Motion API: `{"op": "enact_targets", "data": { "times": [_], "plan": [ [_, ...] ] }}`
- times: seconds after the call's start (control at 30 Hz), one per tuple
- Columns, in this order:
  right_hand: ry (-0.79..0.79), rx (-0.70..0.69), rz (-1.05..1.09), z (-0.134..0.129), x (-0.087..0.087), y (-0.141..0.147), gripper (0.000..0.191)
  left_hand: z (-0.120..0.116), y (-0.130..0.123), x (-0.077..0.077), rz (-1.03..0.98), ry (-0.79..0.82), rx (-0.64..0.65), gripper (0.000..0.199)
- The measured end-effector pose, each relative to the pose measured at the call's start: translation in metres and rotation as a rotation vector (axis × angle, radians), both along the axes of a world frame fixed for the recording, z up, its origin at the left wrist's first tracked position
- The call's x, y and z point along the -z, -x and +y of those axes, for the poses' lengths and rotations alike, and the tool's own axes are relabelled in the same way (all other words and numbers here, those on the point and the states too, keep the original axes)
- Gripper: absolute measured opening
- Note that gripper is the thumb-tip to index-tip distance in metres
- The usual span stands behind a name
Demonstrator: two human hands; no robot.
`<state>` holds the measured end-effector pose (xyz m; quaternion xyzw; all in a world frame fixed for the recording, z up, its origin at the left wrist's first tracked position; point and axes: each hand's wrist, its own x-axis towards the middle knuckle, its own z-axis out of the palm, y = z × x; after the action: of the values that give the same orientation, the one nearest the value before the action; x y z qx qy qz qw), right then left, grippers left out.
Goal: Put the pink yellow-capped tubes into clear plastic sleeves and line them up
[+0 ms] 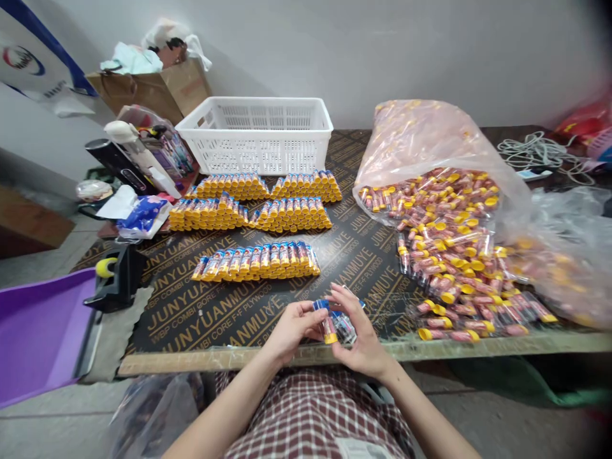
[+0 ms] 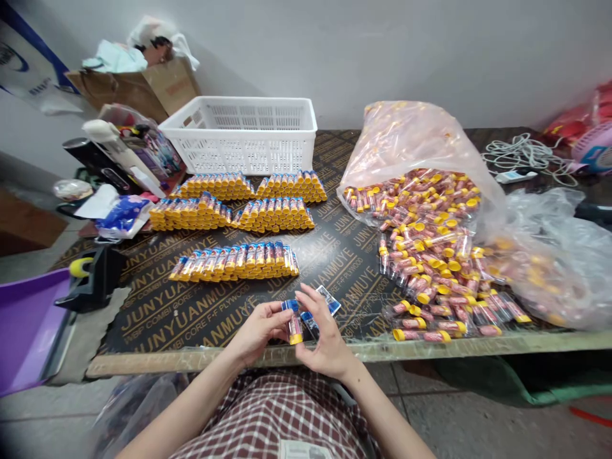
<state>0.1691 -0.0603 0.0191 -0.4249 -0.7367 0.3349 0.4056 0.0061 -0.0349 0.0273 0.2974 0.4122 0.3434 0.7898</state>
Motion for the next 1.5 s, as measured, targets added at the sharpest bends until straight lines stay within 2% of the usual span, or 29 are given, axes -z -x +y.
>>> {"op": "enact_targets", "data": {
  "times": [0.13,0.33,0.73,0.87,0.93,1.0,1.13,1.17,1.2,1.23,1.3,1.37,1.5],
  "plan": [
    [0.057,-0.075,0.010,-0.002,0.002,-0.002,0.082,-0.003,-0.002,0.000,0.001,0.011,0.042,0.036],
    [0.067,-0.053,0.086,-0.004,0.007,0.000,0.083,-0.006,-0.003,0.000,0.011,0.010,0.049,0.036],
    [0.043,-0.054,0.135,-0.002,0.002,0.003,0.081,-0.006,-0.002,-0.006,-0.004,0.031,0.041,0.038],
    [0.103,-0.093,0.126,0.003,0.001,0.008,0.083,-0.004,0.005,-0.007,0.010,0.024,-0.002,0.038],
    [0.140,-0.106,0.115,0.007,0.002,0.008,0.090,0.006,0.022,-0.009,0.101,-0.041,-0.089,0.039],
    [0.159,-0.072,0.133,0.014,0.007,0.005,0.094,0.023,0.055,-0.013,0.274,-0.165,-0.265,0.039],
    [0.203,0.076,0.188,0.032,0.023,-0.001,0.081,0.063,0.151,-0.020,0.776,-0.410,-0.703,0.038],
    [0.209,0.107,0.191,0.036,0.027,-0.002,0.079,0.072,0.174,-0.019,0.939,-0.442,-0.763,0.038],
    [0.213,0.130,0.190,0.040,0.030,-0.002,0.077,0.080,0.194,-0.017,1.108,-0.444,-0.777,0.038],
    [0.213,0.149,0.188,0.045,0.033,-0.001,0.074,0.088,0.209,-0.012,1.264,-0.425,-0.724,0.037],
    [0.214,0.168,0.178,0.053,0.037,0.004,0.070,0.100,0.228,-0.002,1.502,-0.360,-0.551,0.037],
    [0.226,0.174,0.151,0.062,0.039,0.011,0.065,0.108,0.233,0.009,1.607,-0.320,-0.438,0.036],
    [0.257,0.203,0.134,0.076,0.040,0.021,0.061,0.111,0.230,0.019,1.668,-0.328,-0.365,0.040]
  ]
}}
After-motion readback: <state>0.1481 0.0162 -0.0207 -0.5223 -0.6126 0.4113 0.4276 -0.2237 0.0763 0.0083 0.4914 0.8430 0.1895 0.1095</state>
